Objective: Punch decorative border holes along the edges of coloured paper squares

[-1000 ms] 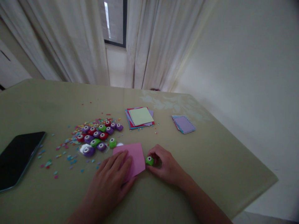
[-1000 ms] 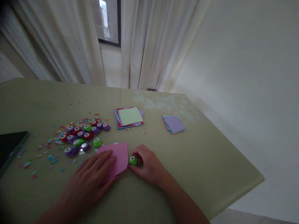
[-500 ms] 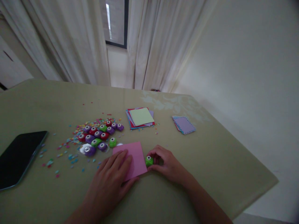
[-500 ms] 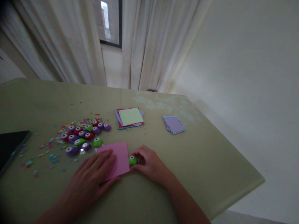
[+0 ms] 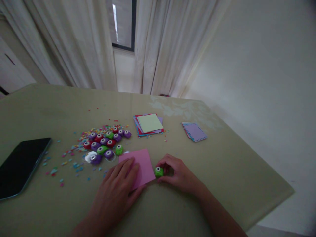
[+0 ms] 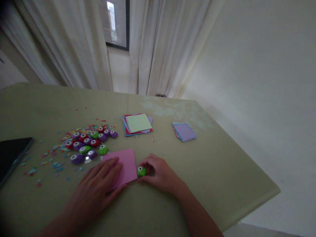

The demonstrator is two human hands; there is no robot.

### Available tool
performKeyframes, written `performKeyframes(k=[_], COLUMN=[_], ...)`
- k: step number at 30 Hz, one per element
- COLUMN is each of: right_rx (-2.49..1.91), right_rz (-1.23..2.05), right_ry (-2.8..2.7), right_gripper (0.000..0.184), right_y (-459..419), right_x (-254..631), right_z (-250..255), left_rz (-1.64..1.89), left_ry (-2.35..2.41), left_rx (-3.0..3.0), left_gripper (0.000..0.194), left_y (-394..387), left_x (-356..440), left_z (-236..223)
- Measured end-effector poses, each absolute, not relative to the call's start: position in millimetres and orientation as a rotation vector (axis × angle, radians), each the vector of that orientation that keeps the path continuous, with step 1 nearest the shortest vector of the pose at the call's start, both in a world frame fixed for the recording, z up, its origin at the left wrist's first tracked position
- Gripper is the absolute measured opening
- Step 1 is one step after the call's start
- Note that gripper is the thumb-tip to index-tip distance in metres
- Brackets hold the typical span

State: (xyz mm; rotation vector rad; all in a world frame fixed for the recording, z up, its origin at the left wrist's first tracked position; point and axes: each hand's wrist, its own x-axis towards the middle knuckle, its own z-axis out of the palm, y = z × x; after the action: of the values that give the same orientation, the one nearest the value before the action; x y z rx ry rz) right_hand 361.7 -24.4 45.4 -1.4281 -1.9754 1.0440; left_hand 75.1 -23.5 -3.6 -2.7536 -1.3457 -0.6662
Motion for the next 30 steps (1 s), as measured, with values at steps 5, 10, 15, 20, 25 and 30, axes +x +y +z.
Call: performKeyframes(k=[5, 10, 15, 20, 25, 30], right_rx=[-1.393, -1.379, -1.387, -1.376, -1.351, -1.361], right_rz=[1.075, 1.068, 1.079, 1.072, 1.069, 1.068], right_ry=[-1.965, -1.986, -1.954, -1.973, -1.99, -1.987], right_gripper=[0.04, 0.039, 0.04, 0.039, 0.041, 0.041], right_y=[-25.2, -25.3, -24.8, -25.1, -25.1, -25.8], right_x=[360.3, 360.4, 360.8, 359.3, 359.2, 358.6], right_z=[43.7, 45.1, 45.4, 46.6, 46.5, 46.8], left_rz=[-0.666, -0.658, -0.671, -0.681, -0.687, -0.717], left_ry=[-1.362, -1.36, -1.353, -1.337, -1.351, -1.252], left_rx=[-2.753, -2.768, -2.77, -2.77, -2.774, -2.774], left_gripper=[0.05, 0.051, 0.05, 0.05, 0.049, 0.043], left_y=[-23.7, -23.8, -23.1, -22.7, -22.6, -22.4], left_x=[76.8, 77.5, 77.4, 77.0, 76.1, 76.9], left_z=[-2.3, 0.0, -0.3, -1.1, -1.1, 2.2])
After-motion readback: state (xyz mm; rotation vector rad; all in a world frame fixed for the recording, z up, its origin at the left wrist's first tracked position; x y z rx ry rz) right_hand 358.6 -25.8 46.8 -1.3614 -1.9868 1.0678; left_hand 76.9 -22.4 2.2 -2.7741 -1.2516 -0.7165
